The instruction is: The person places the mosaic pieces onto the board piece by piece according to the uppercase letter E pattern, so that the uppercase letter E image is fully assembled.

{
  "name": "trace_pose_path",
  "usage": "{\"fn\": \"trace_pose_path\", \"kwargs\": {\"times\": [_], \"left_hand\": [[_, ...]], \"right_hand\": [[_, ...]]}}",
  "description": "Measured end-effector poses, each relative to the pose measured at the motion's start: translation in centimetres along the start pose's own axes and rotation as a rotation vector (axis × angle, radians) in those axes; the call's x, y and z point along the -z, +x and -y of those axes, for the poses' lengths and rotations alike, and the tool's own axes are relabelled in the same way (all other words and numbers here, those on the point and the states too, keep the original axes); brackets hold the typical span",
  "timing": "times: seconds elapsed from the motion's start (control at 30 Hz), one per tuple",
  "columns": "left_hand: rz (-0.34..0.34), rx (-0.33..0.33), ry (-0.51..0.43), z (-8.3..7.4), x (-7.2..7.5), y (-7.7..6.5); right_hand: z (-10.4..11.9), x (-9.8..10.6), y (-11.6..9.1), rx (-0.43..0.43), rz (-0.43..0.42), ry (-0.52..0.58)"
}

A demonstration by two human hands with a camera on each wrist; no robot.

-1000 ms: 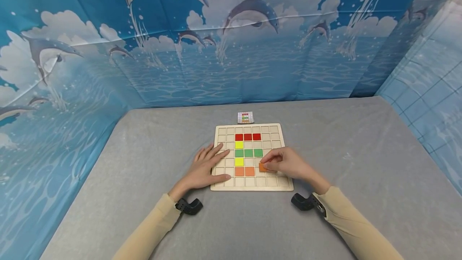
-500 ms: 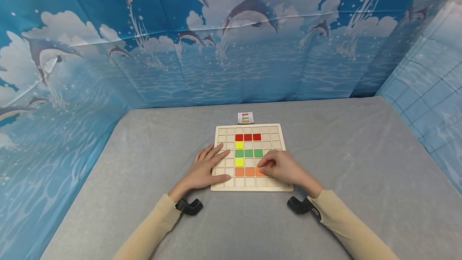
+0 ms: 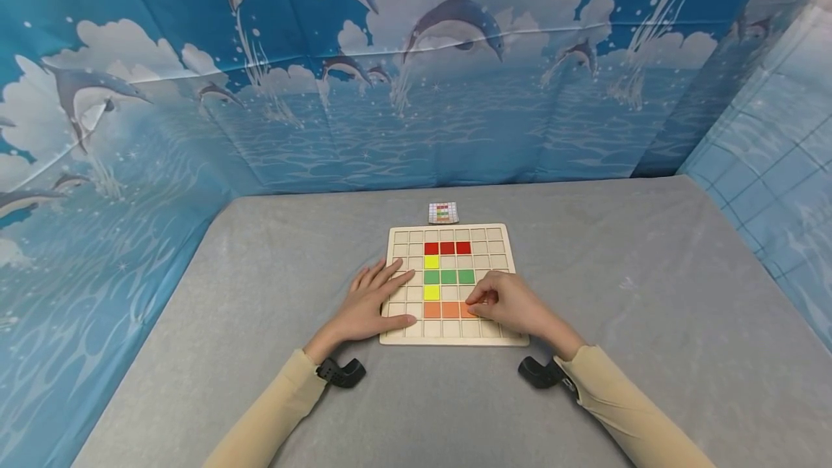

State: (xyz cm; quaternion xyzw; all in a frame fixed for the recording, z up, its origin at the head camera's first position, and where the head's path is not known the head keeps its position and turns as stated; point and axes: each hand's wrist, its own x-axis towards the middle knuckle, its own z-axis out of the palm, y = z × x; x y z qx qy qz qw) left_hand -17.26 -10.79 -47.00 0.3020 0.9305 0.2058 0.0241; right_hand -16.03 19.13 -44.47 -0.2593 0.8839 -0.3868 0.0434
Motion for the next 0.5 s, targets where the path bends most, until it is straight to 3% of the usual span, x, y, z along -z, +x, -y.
{"fn": "trace_pose_path", "kwargs": {"times": [0.5], "left_hand": [[0.024, 0.011, -0.013, 0.13, -0.11, -0.19]], "right_hand": [[0.23, -0.26, -0.43, -0.012, 0.030, -0.003]]}}
